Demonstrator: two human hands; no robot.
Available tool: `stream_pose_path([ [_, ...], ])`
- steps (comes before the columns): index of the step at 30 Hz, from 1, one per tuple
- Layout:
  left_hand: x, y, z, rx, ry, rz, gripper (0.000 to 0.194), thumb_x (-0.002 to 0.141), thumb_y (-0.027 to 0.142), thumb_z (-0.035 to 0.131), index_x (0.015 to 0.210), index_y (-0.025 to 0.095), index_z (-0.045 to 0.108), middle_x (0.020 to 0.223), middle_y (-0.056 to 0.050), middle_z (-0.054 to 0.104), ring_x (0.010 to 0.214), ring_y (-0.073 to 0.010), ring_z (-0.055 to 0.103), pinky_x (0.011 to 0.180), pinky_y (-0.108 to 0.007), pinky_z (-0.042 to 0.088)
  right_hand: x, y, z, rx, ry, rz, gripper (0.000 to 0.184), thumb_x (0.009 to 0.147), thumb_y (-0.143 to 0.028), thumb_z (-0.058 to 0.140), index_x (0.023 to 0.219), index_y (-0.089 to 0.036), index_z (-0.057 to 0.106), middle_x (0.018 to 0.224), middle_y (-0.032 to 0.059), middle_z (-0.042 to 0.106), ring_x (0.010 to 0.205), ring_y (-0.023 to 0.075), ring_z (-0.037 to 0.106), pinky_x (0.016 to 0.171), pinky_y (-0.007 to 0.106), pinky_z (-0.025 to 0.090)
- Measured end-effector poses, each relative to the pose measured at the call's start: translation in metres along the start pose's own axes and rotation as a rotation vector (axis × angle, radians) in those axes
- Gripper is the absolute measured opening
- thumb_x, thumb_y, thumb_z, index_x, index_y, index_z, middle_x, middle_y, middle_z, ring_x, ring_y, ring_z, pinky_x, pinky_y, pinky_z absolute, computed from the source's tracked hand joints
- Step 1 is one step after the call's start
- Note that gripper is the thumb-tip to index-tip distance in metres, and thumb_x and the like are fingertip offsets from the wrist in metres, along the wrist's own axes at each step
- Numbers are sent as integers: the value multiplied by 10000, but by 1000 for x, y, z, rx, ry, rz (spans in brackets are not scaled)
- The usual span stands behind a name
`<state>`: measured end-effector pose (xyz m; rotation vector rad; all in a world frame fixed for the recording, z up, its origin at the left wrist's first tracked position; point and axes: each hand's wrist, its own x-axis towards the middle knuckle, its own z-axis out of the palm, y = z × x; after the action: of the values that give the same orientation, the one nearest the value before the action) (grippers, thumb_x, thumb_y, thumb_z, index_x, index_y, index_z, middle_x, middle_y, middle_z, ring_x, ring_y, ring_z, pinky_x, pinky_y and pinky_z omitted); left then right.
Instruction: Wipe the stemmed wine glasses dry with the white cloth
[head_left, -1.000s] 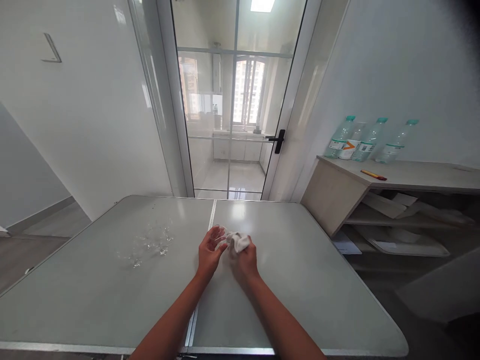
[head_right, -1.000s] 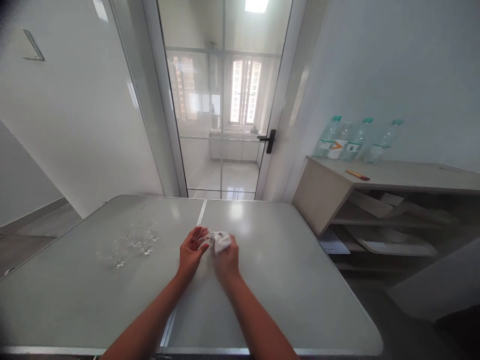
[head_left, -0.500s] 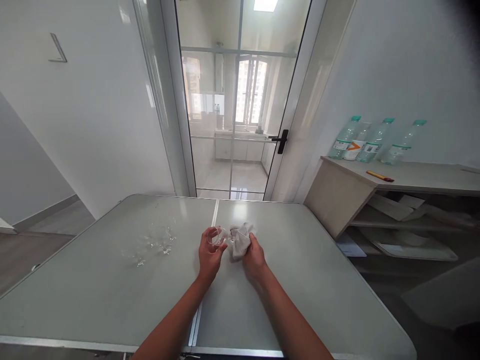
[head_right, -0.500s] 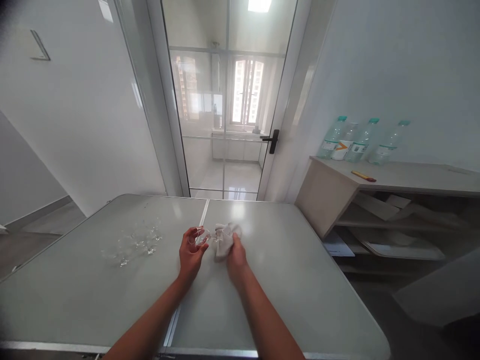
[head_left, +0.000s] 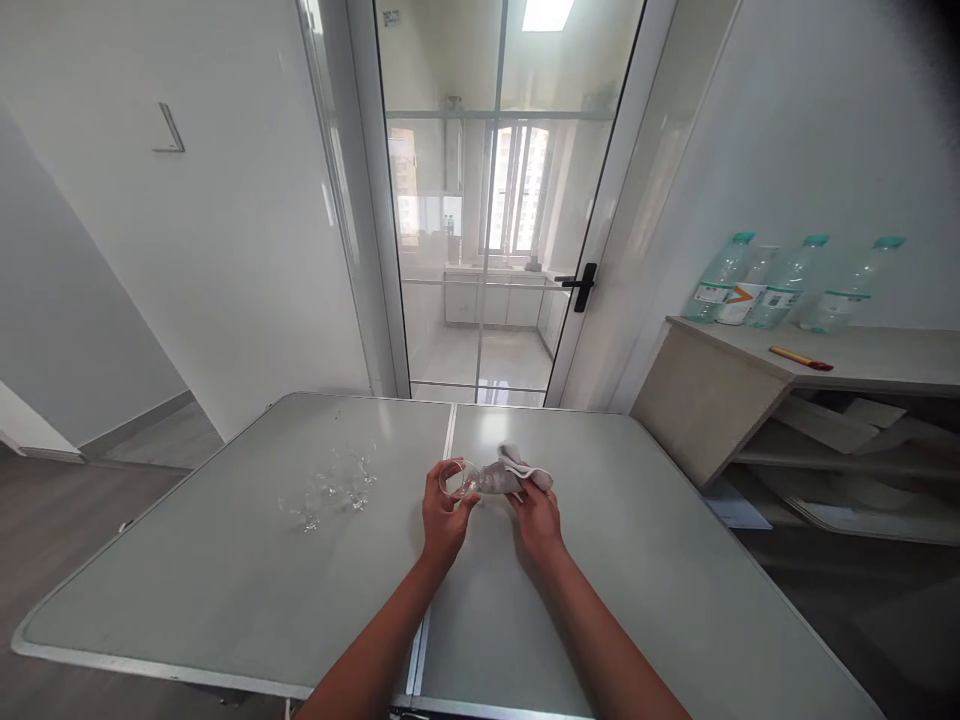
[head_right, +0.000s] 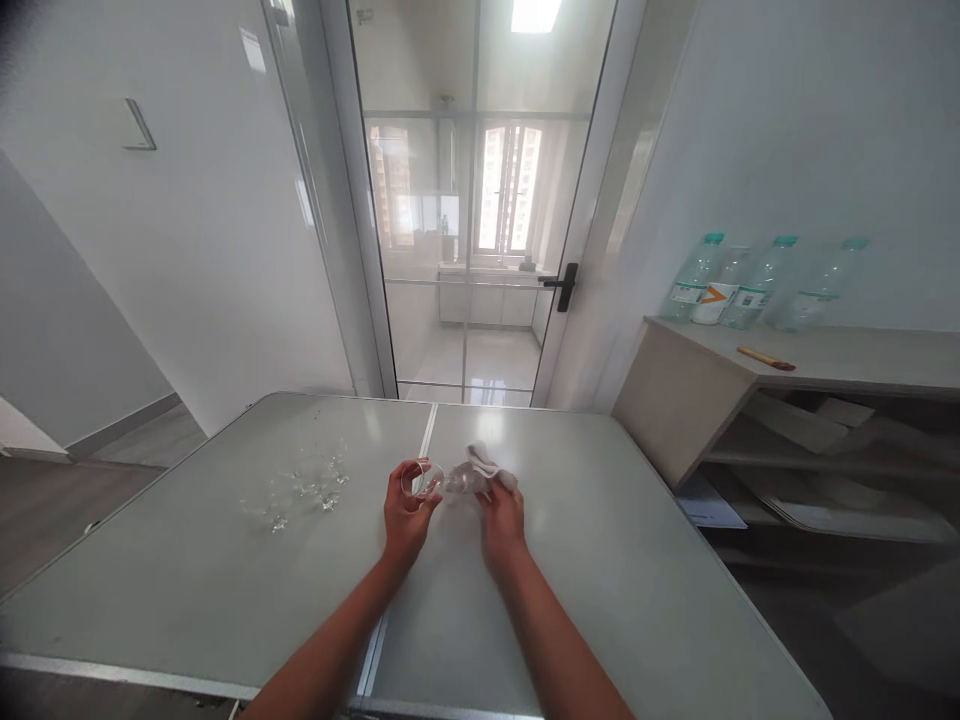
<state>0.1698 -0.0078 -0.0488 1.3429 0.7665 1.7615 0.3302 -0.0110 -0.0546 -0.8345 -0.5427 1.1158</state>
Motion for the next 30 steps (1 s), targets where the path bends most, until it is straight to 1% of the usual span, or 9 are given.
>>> stream_pose_path([
  [3, 1, 0, -1, 10, 28, -2, 610, 818, 329, 816, 1339, 260, 507, 1368, -134, 565, 1299, -278, 560, 938, -411, 609, -2, 0, 5, 3, 83, 9, 387, 692, -410, 854, 1028, -232, 786, 1116, 57, 769, 1048, 258, 675, 900, 378, 531],
  [7, 0, 0, 1, 7, -4, -24, 595, 837, 326, 796, 1351, 265, 503, 1355, -135, 562, 1322, -290, 545, 892, -383, 619, -12, -14, 16, 113, -302, 188, 512, 845, -632, 673, 1119, -210, 766, 1222, 129, 738, 1102, 312, 666, 892, 437, 527],
  [9, -1, 0, 2, 13, 0, -21, 595, 847, 313, 784, 1365, 266, 495, 1347, -137, 565, 1324, -292, 543, 877, -374, 622, -14, -19, 16, 135, -408, 239, 646, 865, -748, 563, 1135, -195, 757, 1225, 158, 731, 1112, 337, 660, 875, 460, 525],
  [11, -2, 0, 3, 25, -4, 2, 591, 853, 293, 772, 1374, 265, 492, 1336, -136, 573, 1311, -290, 556, 866, -371, 627, -14, -19, 14, 111, -397, 267, 629, 833, -763, 603, 1050, -194, 761, 1106, 146, 760, 1030, 323, 678, 843, 443, 528],
  [13, -3, 0, 2, 57, -51, 48, 562, 849, 264, 763, 1355, 256, 518, 1319, -131, 586, 1285, -290, 579, 886, -391, 627, -12, -11, 11, 63, -346, 265, 457, 801, -628, 747, 1023, -229, 744, 982, 82, 772, 895, 266, 686, 795, 387, 526],
  [18, -7, -3, -2, 278, -366, 275, 527, 882, 159, 681, 1384, 267, 563, 1273, -118, 628, 1217, -281, 626, 1008, -463, 571, -13, 10, 10, -146, -359, 150, 400, 639, -284, 914, 1002, -205, 765, 897, 36, 759, 781, 202, 653, 719, 293, 502],
  [20, -7, -4, -3, 321, -414, 346, 561, 892, 134, 655, 1422, 281, 544, 1290, -124, 631, 1236, -286, 618, 1038, -466, 546, -12, 7, 11, -191, -351, 126, 343, 612, -281, 920, 904, -176, 775, 804, 33, 738, 718, 189, 626, 674, 281, 490],
  [25, -3, -6, -2, 312, -279, 270, 575, 853, 162, 723, 1389, 273, 549, 1287, -115, 636, 1222, -294, 626, 1049, -458, 532, -7, -7, 6, -127, -404, 213, 418, 695, -488, 875, 952, -169, 793, 830, 68, 741, 702, 200, 632, 653, 306, 496],
  [30, -6, -12, -3, 362, -419, 305, 583, 889, 141, 664, 1438, 264, 510, 1321, -131, 615, 1269, -286, 596, 1083, -473, 505, 4, 5, -8, -245, -289, 156, 394, 591, -418, 938, 815, -128, 794, 709, 36, 721, 615, 160, 580, 594, 269, 451],
])
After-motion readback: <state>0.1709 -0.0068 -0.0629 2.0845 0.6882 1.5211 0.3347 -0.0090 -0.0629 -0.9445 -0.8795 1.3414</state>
